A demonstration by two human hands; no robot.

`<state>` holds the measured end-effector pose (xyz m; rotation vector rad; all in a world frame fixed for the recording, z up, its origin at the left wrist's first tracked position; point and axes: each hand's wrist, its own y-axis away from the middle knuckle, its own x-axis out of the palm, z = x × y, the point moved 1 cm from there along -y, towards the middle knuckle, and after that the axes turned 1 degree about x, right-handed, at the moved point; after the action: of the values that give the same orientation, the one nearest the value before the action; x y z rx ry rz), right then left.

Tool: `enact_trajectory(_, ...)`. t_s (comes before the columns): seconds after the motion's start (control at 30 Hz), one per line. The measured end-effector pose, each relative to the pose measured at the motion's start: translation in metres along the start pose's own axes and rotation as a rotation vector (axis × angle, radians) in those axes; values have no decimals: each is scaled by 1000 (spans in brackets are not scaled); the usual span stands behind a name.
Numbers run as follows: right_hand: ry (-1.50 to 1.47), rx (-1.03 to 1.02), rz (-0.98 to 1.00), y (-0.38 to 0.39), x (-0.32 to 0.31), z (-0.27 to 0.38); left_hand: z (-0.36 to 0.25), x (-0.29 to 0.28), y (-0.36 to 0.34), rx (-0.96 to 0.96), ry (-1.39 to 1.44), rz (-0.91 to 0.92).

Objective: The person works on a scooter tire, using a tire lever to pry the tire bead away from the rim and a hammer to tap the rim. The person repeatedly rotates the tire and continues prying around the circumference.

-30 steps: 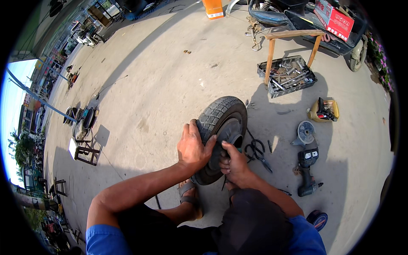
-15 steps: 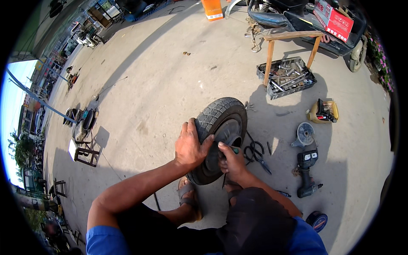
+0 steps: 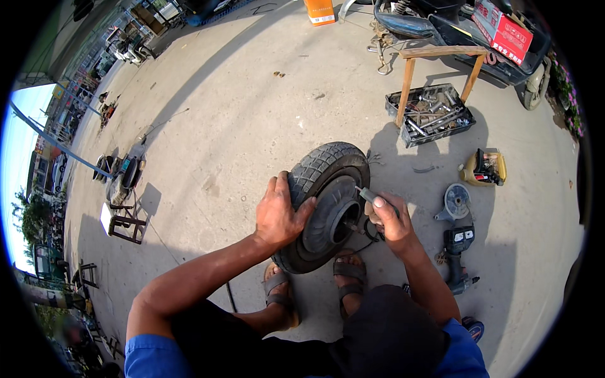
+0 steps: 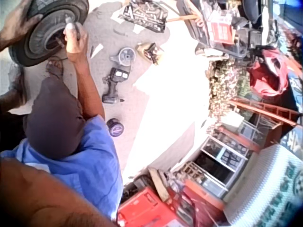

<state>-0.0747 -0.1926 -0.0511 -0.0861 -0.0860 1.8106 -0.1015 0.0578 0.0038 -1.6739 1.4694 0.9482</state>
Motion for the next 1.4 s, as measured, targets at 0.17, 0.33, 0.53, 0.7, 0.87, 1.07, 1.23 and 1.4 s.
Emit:
enact_trajectory(0.17, 931, 18, 369, -34, -13, -1, 0, -1, 2, 3, -3, 12)
enact_trajectory(0.33, 1028, -362, 440, -48, -9, -15, 4, 0, 5, 30, -9, -1)
enact_trajectory(0.53, 1025, -416, 537, -55, -8, -17, 1, -2, 5, 3, 4, 42)
enact_trajectory(0.7, 938, -375, 586, -60, -13, -20, 1, -4, 6, 9, 8, 50)
enact_trajectory(0.87, 890, -343, 654, -68, -21, -21, 0, -4, 5, 25, 6, 64)
enact_trajectory(1.07, 964, -453, 654, -71, -26, -20, 0, -4, 6, 70, 2, 54)
enact_trajectory(1.23, 1255, -717, 545, -65, -23, -10, -1, -2, 6, 89, 7, 50)
enact_trajectory(1.4, 1418, -837, 455, -56, -9, 2, 0, -2, 8, 96, -14, 59)
